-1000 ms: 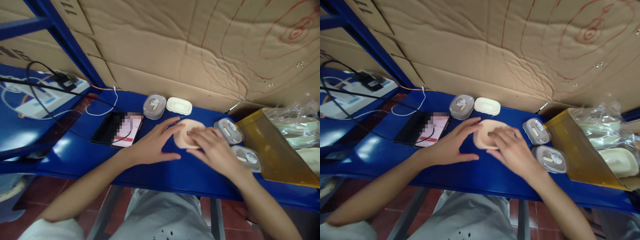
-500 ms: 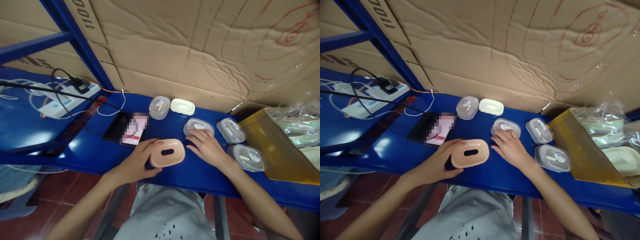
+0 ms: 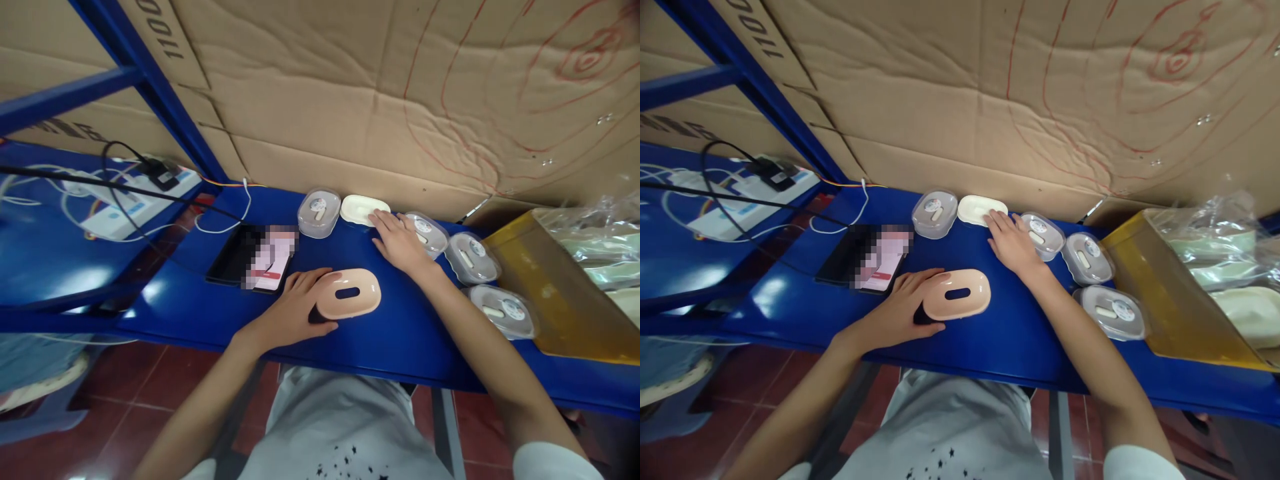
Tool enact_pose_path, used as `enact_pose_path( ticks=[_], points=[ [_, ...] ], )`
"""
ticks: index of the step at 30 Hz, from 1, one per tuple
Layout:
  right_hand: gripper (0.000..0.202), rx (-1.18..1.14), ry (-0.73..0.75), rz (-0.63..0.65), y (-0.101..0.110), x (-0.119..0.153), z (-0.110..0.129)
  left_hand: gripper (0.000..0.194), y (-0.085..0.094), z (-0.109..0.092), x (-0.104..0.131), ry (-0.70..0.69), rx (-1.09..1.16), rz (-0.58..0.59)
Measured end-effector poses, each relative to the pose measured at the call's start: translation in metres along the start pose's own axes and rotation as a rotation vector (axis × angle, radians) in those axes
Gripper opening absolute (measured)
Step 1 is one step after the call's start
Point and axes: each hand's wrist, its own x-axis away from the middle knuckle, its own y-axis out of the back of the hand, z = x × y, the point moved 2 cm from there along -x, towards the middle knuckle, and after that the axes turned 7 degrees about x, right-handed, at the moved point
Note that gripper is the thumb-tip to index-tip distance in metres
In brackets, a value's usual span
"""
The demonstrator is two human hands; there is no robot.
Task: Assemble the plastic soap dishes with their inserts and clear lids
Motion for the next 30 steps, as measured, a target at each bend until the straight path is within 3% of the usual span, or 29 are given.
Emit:
enact_pose_path(
  ticks=[4, 7, 14, 19, 22, 25, 30],
  points=[
    [0.039, -0.004, -0.016, 0.003, -0.003, -0.011, 0.005, 0.089, -0.001, 0.002, -0.001, 0.032, -0.009, -0.002],
    [0.037, -0.015, -0.026, -0.006, 0.003, -0.002, 0.006, 0.09, -0.002, 0.004, -0.001, 0.037, -0.009, -0.011],
    [0.027, -0.192, 0.062, -0.092, 0.015, 0.059, 0.016, 0.086, 0.005, -0.001, 0.004, 0.026, 0.041, -0.021],
    [0.021, -0.419, 0.094, -0.016, 0.014, 0.092, 0.024, 0.087, 0.01, -0.004, 0.007, -0.01, 0.159, -0.048],
    [0.036, -0.578, 0.104, 0.022, 0.015, 0.102, 0.028, 0.087, 0.012, -0.003, 0.007, -0.074, 0.224, -0.091],
    [0.066, -0.659, 0.059, -0.002, 0.021, 0.112, 0.024, 0.087, 0.016, -0.007, 0.0, -0.147, 0.212, -0.117],
    [0.106, -0.634, 0.008, -0.092, 0.03, 0.126, 0.009, 0.085, 0.024, -0.017, -0.046, -0.27, 0.212, -0.032]
  ],
)
